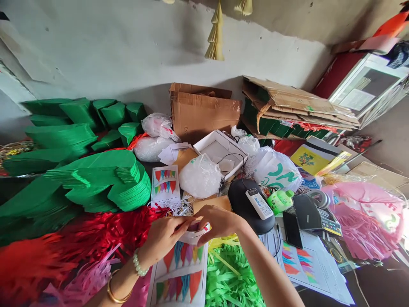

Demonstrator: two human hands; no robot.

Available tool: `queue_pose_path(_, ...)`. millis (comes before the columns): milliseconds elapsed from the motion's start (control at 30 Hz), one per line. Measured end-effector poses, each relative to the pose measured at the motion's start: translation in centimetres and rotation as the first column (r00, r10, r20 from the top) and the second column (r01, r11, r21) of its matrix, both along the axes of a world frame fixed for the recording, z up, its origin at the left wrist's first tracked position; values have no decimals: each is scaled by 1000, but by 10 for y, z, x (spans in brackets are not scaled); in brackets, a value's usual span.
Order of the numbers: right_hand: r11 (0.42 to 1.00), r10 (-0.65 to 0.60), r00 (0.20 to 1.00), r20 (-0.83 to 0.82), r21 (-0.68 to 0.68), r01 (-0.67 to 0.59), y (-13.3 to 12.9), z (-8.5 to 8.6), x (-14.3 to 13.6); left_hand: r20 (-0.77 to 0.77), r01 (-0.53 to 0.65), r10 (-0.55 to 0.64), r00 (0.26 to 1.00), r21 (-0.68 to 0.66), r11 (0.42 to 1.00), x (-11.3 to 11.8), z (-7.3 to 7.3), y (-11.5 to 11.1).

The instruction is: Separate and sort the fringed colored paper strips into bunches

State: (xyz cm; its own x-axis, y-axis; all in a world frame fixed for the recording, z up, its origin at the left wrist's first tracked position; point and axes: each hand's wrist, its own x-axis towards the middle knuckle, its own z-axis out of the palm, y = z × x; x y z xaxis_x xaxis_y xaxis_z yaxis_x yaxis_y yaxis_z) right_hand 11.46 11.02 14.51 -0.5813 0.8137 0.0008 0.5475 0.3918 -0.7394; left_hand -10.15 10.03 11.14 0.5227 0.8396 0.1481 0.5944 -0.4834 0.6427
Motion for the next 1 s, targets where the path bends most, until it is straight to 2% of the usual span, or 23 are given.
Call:
queue_pose_path(67,999,34,995,-98,4,-33,-8,2,8,3,-13,13,1000,-4,1000,-4,0,2)
queue_pose_path(133,990,-131,965,-228,17,138,-20,-8,13,-10,-11,10,1000,-21,1000,-7,1,5)
queue_pose_path(200,944,-319,895,-311,-22,329,-33,-27,11,-30,3,-4,1000,-45,999,-9,3,7)
queue_pose_path(267,901,-431,819,-379,-142,409,-45,-48,3,-43,24,-26,999,-55,998,-9,4,8)
queue_pose_path(367,843,-538,689,-485,-324,430,-52,-69,-9,-45,58,-62,997,-70,996,-7,5,9)
queue_pose_path(433,824,-566,665,-487,-338,455,-48,-70,-13,-44,82,-85,995,-75,994,-5,6,8)
queue_pose_path(567,878,-477,789,-386,-239,414,-30,-53,-10,-88,82,-86,992,-42,996,-2,10,5)
queue_pose_path(700,912,-407,837,-366,-212,350,-24,-40,-7,-123,145,-142,982,17,989,-3,18,5)
queue_pose_path(800,889,-451,791,-414,-286,357,-31,-48,-12,-222,189,-168,960,78,979,1,24,5)
queue_pose_path(900,832,-552,684,-478,-370,413,-40,-62,-22,-376,213,-169,911,79,974,14,29,3)
queue_pose_path(1000,790,-613,595,-520,-392,472,-47,-68,-30,-451,226,-162,878,91,970,29,31,0)
